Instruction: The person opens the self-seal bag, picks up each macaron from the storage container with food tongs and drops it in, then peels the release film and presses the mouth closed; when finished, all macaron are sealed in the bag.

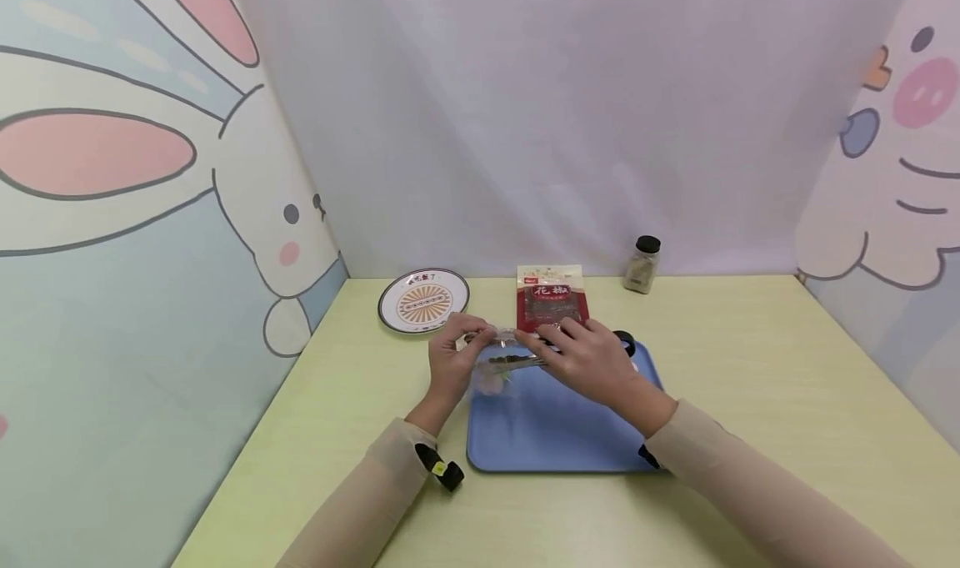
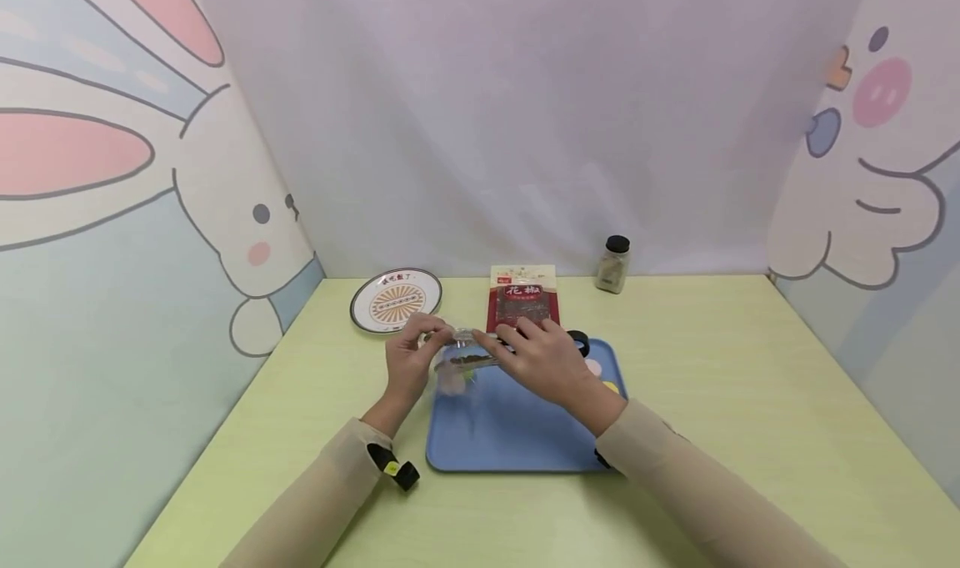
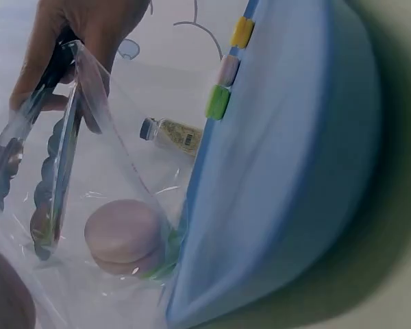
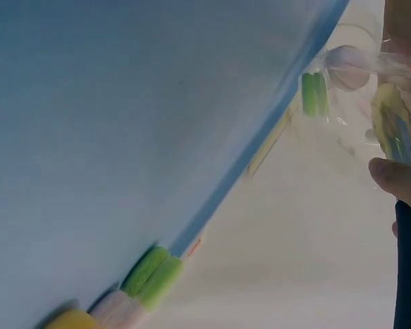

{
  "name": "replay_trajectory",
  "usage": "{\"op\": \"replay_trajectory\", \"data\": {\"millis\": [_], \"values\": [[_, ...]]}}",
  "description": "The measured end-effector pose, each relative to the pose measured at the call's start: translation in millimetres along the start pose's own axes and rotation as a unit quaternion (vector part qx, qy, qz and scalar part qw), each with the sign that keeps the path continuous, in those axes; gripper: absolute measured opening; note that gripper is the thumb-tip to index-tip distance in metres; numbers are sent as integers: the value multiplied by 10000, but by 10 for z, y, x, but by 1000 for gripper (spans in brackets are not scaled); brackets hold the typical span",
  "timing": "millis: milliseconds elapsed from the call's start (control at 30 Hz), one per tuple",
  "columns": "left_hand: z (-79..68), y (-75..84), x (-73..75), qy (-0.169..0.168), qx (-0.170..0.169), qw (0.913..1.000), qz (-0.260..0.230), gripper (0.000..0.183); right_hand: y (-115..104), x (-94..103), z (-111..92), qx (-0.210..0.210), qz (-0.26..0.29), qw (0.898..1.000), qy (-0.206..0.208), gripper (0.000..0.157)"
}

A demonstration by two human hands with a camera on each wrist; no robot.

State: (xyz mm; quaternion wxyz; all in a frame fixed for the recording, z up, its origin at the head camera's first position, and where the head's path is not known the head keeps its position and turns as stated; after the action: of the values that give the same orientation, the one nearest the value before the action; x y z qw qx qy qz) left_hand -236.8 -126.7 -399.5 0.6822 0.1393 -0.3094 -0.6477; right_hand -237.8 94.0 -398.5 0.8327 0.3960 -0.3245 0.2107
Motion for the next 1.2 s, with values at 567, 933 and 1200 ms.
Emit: {"op": "replay_trajectory", "data": {"millis": [567,933,1200], "values": [[45,8,49,-422,80,9982,416,10,197,75,-14,911,12,9927,-793,71],[77,45,10,-615,-268,9949,751,13,12,-18,44,1205,631,9824,-1277,52],[53,-23,72,-804,-32,9949,611,12,226,77,-235,333,1941,9781,-676,51]]}}
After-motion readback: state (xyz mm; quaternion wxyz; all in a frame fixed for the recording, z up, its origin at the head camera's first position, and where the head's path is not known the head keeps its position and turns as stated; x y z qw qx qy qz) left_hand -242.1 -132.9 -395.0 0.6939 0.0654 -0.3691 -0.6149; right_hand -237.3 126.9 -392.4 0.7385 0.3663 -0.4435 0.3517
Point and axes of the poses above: each hand's wrist, its own z-axis towards the middle knuckle, its own x-axis out of the back of the hand, y = z × x, the point moved 2 cm from there along z, towards the middle knuckle, and after that the axes turned 14 degrees about -y, right-handed, at the moved point
